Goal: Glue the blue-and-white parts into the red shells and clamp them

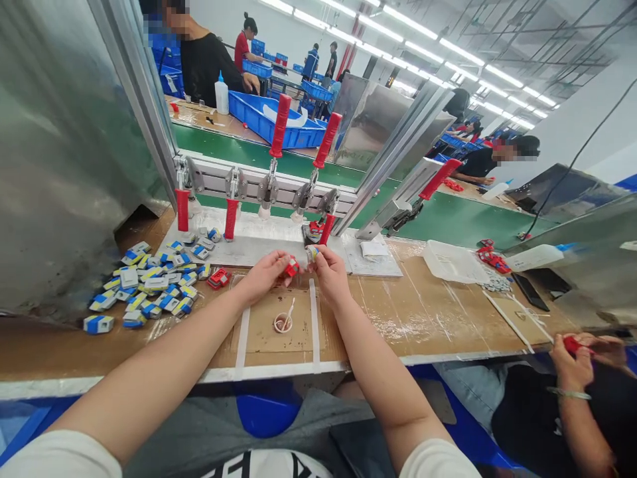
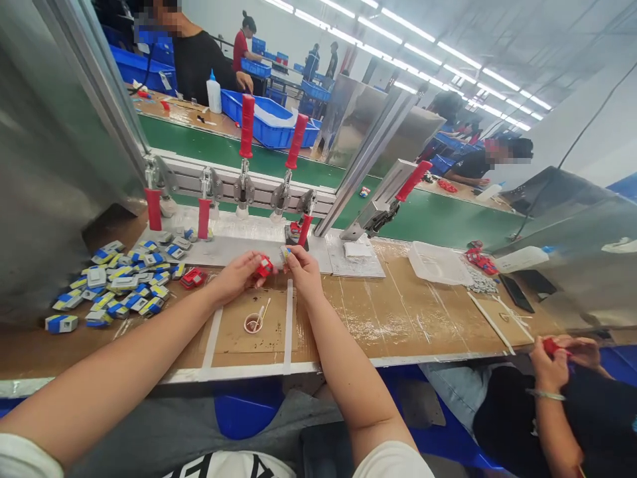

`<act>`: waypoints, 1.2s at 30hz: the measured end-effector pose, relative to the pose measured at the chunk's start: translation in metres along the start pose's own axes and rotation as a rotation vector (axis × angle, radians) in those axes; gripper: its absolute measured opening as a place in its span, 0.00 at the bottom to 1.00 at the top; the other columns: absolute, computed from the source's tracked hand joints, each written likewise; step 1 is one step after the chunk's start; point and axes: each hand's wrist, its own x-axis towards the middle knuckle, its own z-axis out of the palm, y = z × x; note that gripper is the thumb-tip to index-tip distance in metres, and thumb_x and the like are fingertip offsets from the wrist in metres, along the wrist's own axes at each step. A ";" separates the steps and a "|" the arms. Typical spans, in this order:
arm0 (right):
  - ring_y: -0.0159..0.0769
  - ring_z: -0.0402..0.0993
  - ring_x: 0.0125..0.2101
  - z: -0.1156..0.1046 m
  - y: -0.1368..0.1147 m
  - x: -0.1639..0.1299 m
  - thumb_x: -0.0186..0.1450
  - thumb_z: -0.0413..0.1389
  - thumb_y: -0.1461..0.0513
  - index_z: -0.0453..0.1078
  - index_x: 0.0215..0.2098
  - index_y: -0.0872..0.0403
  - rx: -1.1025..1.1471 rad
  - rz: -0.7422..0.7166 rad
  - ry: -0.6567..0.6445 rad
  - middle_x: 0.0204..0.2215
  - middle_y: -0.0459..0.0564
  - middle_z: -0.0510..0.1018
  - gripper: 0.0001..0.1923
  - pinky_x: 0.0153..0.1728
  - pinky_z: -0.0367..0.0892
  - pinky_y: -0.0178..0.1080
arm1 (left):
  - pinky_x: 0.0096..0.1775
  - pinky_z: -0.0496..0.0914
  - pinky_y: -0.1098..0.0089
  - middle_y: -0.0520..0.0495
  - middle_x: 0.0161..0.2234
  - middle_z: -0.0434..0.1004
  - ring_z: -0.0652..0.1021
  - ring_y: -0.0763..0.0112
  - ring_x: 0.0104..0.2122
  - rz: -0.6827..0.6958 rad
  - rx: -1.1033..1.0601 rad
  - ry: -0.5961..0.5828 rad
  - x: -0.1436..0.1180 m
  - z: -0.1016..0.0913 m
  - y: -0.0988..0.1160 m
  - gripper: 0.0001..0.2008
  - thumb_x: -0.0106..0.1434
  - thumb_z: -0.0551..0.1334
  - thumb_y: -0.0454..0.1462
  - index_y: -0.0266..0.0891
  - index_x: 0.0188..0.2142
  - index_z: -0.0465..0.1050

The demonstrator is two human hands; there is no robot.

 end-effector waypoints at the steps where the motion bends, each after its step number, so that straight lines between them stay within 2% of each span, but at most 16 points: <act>1: 0.32 0.68 0.28 0.000 -0.001 0.000 0.66 0.63 0.41 0.78 0.46 0.51 -0.034 -0.029 0.005 0.31 0.45 0.74 0.24 0.33 0.70 0.39 | 0.25 0.65 0.73 0.48 0.32 0.79 0.69 0.78 0.19 -0.039 -0.049 0.020 0.000 0.001 0.002 0.28 0.63 0.69 0.59 0.40 0.45 0.68; 5: 0.39 0.75 0.39 0.000 -0.010 -0.005 0.68 0.64 0.45 0.81 0.49 0.48 -0.275 -0.247 -0.103 0.41 0.51 0.79 0.20 0.42 0.73 0.43 | 0.18 0.53 0.76 0.54 0.21 0.71 0.55 0.81 0.12 -0.260 -0.113 0.064 -0.002 0.004 0.013 0.23 0.68 0.61 0.58 0.41 0.42 0.68; 8: 0.44 0.75 0.46 0.000 -0.017 -0.010 0.71 0.62 0.46 0.81 0.51 0.46 -0.473 -0.378 -0.260 0.45 0.54 0.79 0.18 0.50 0.73 0.50 | 0.16 0.48 0.76 0.54 0.17 0.67 0.52 0.82 0.11 -0.395 -0.083 0.058 -0.003 0.004 0.016 0.22 0.69 0.58 0.56 0.40 0.32 0.67; 10: 0.46 0.74 0.48 0.000 -0.018 -0.012 0.73 0.60 0.47 0.81 0.53 0.45 -0.549 -0.430 -0.318 0.47 0.55 0.78 0.17 0.52 0.73 0.52 | 0.15 0.47 0.75 0.53 0.16 0.64 0.52 0.82 0.10 -0.452 -0.074 0.052 -0.003 0.003 0.017 0.23 0.69 0.56 0.54 0.40 0.27 0.65; 17: 0.42 0.71 0.43 -0.004 -0.010 -0.012 0.74 0.58 0.51 0.81 0.56 0.40 -0.593 -0.518 -0.354 0.45 0.53 0.73 0.15 0.46 0.74 0.48 | 0.15 0.44 0.75 0.54 0.12 0.58 0.51 0.79 0.09 -0.509 -0.079 0.020 -0.008 0.004 0.020 0.20 0.68 0.54 0.49 0.41 0.25 0.64; 21: 0.42 0.71 0.43 -0.001 -0.001 -0.011 0.74 0.57 0.48 0.82 0.54 0.41 -0.596 -0.502 -0.378 0.45 0.54 0.73 0.16 0.46 0.75 0.48 | 0.16 0.43 0.74 0.55 0.11 0.54 0.49 0.79 0.10 -0.504 -0.055 0.041 -0.012 0.005 0.021 0.20 0.67 0.54 0.50 0.41 0.25 0.65; 23: 0.44 0.72 0.46 0.000 0.002 -0.011 0.74 0.57 0.47 0.83 0.53 0.41 -0.607 -0.510 -0.387 0.48 0.55 0.74 0.17 0.47 0.75 0.50 | 0.17 0.43 0.74 0.56 0.11 0.55 0.49 0.78 0.10 -0.460 -0.030 0.057 -0.014 0.005 0.022 0.18 0.67 0.55 0.50 0.41 0.28 0.68; 25: 0.46 0.72 0.50 0.001 0.002 -0.011 0.75 0.56 0.48 0.81 0.56 0.41 -0.638 -0.519 -0.358 0.55 0.56 0.73 0.17 0.50 0.75 0.52 | 0.18 0.43 0.73 0.56 0.13 0.60 0.50 0.79 0.11 -0.371 0.010 0.082 -0.015 0.005 0.023 0.18 0.66 0.57 0.52 0.40 0.32 0.70; 27: 0.48 0.72 0.53 0.003 -0.001 -0.011 0.76 0.55 0.51 0.76 0.62 0.40 -0.692 -0.514 -0.305 0.63 0.58 0.70 0.20 0.53 0.74 0.55 | 0.19 0.43 0.74 0.54 0.16 0.66 0.52 0.80 0.12 -0.267 0.055 0.121 -0.015 0.006 0.024 0.20 0.65 0.59 0.55 0.40 0.36 0.72; 29: 0.50 0.71 0.57 0.007 -0.006 -0.014 0.77 0.53 0.52 0.66 0.71 0.41 -0.739 -0.525 -0.285 0.68 0.60 0.66 0.26 0.58 0.72 0.58 | 0.20 0.44 0.73 0.53 0.20 0.70 0.58 0.78 0.15 -0.168 0.114 0.168 -0.016 0.008 0.025 0.23 0.65 0.59 0.57 0.39 0.42 0.73; 32: 0.54 0.64 0.67 0.016 -0.013 -0.020 0.78 0.51 0.53 0.49 0.79 0.46 -0.759 -0.540 -0.303 0.71 0.64 0.62 0.35 0.66 0.66 0.61 | 0.22 0.55 0.71 0.50 0.27 0.73 0.69 0.71 0.22 0.003 0.302 0.251 -0.017 0.010 0.025 0.25 0.67 0.56 0.57 0.40 0.46 0.74; 34: 0.53 0.61 0.70 0.023 -0.015 -0.026 0.79 0.48 0.54 0.47 0.80 0.47 -0.745 -0.504 -0.275 0.71 0.64 0.63 0.34 0.68 0.64 0.60 | 0.27 0.65 0.69 0.48 0.31 0.75 0.73 0.67 0.28 0.128 0.450 0.302 -0.018 0.011 0.024 0.26 0.68 0.54 0.58 0.39 0.43 0.75; 36: 0.52 0.64 0.69 0.032 -0.014 -0.030 0.79 0.47 0.54 0.50 0.79 0.47 -0.711 -0.441 -0.240 0.69 0.63 0.66 0.32 0.69 0.64 0.59 | 0.37 0.72 0.66 0.46 0.35 0.78 0.76 0.64 0.35 0.245 0.556 0.341 -0.018 0.011 0.022 0.26 0.69 0.52 0.58 0.39 0.41 0.74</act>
